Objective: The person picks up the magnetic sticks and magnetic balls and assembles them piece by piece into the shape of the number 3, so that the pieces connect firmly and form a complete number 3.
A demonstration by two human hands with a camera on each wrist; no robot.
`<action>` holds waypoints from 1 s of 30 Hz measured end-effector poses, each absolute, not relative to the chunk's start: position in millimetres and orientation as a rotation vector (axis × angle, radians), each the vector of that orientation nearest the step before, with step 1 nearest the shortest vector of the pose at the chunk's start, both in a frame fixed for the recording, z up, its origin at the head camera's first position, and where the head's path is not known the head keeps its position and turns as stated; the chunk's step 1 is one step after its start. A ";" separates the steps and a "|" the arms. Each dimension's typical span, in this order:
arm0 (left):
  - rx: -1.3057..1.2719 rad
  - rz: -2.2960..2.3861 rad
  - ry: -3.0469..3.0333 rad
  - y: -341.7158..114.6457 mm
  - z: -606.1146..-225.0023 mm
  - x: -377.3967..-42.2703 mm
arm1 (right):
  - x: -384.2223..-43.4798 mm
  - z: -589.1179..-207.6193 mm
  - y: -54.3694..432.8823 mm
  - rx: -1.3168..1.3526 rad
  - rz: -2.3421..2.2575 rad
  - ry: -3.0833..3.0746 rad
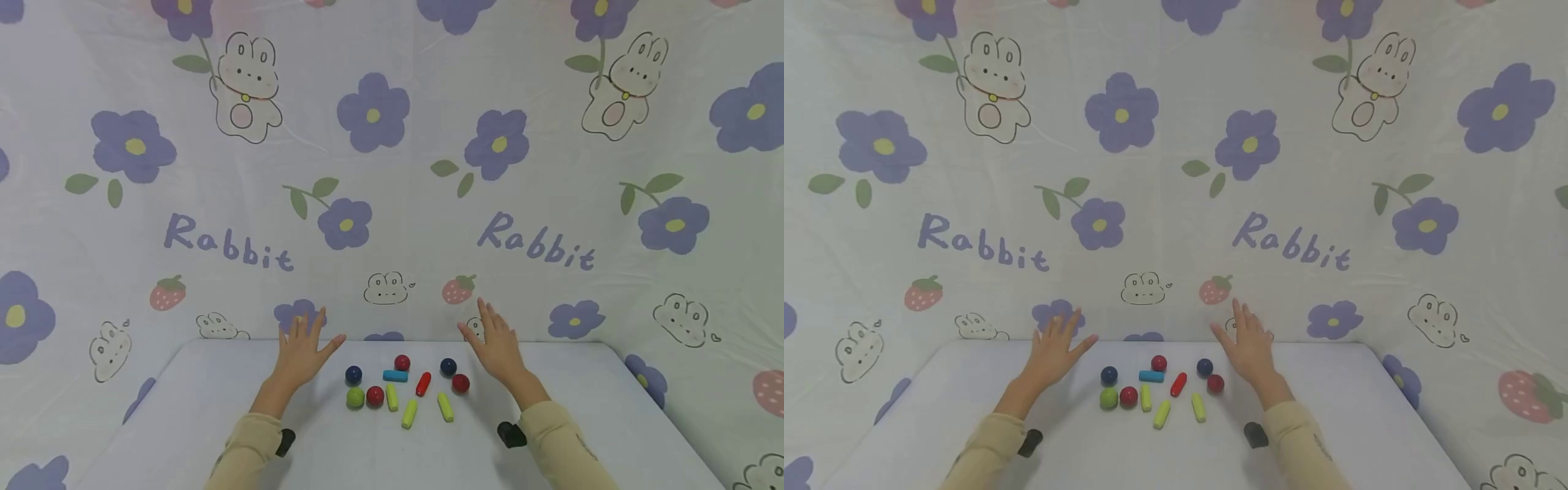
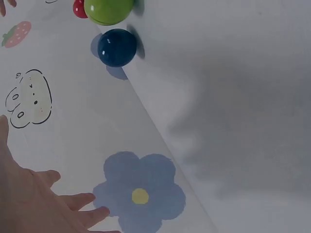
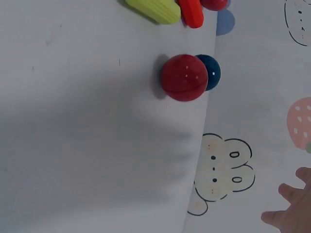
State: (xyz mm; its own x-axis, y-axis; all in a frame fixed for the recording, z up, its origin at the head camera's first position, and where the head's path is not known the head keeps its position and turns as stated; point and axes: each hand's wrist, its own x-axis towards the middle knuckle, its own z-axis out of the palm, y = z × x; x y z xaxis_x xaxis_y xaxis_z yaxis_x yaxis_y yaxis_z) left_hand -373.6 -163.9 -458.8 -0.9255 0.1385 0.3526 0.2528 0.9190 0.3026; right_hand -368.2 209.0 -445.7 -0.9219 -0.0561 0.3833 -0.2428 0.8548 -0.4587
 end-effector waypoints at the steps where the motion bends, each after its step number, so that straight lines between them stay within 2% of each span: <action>1: -0.289 -0.526 -2.754 -163.8 -459.0 -373.0 | -367.5 -445.9 208.7 0.227 0.782 -2.664; 14: -0.327 -0.830 -2.764 -161.2 -467.9 -365.8 | -359.5 -456.1 199.7 0.185 1.322 -2.582; 30: -0.359 -1.133 -2.658 -151.0 -472.8 -352.3 | -352.6 -491.6 196.1 0.160 1.534 -2.430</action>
